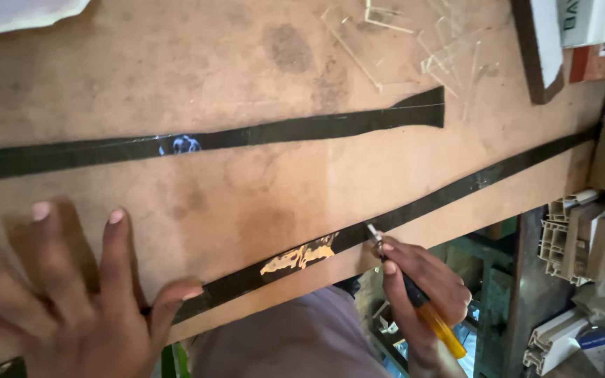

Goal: The person uses a utility knife to cut a long strip of black adhesive tape into small rectangular pieces on a workbench. The person repeatedly scores and snaps the tape, accumulating a pile of cut pieces.

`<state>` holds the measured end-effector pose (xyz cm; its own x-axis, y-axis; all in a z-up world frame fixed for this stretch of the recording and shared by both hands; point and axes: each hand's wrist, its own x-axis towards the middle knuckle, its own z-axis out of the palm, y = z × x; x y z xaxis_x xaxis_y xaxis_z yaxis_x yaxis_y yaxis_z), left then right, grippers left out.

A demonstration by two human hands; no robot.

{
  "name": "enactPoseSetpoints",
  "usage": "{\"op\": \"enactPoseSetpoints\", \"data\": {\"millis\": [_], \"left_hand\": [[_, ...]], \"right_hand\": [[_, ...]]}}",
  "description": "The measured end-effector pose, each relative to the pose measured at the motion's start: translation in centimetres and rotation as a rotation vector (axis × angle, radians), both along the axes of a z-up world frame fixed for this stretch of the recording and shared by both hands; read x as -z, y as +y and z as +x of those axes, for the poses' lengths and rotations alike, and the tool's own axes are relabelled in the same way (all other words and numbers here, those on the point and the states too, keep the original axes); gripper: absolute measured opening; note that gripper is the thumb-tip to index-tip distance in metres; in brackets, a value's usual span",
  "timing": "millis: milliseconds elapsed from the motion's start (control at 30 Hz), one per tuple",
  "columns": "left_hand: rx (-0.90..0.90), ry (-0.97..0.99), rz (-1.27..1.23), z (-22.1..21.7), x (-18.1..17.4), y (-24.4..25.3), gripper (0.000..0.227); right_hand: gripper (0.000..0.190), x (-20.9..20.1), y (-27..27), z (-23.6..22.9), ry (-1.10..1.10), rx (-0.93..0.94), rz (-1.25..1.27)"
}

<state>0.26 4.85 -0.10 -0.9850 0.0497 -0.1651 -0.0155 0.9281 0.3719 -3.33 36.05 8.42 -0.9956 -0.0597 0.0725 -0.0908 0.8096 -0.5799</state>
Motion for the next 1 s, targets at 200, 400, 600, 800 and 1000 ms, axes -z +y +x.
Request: {"op": "enactPoseSetpoints", "data": {"millis": [200, 400, 600, 800, 1000], "left_hand": [[0.011, -0.009, -0.008, -0.23, 0.01, -0.12, 0.095], [0.032, 0.026, -0.065, -0.26, 0.22, -0.23, 0.092], [0.011, 0.026, -0.052, -0.31, 0.19, 0.06, 0.093], [0.039, 0.019, -0.044, -0.31, 0.24, -0.27, 0.091], [0.038, 0.029, -0.070, -0.43, 0.32, -0.27, 0.093]], "right_hand": [[0.015, -0.13, -0.03, 0.40, -0.040, 0.004, 0.053], [0.017, -0.15, -0.31, 0.08, -0.024, 0.034, 0.068], [0.016, -0.44, -0.01, -0.13, -0.057, 0.015, 0.082], [0.014, -0.40, -0.19, -0.07, -0.065, 0.032, 0.059], [0.013, -0.35, -0.43, -0.22, -0.058, 0.003, 0.067]]}}
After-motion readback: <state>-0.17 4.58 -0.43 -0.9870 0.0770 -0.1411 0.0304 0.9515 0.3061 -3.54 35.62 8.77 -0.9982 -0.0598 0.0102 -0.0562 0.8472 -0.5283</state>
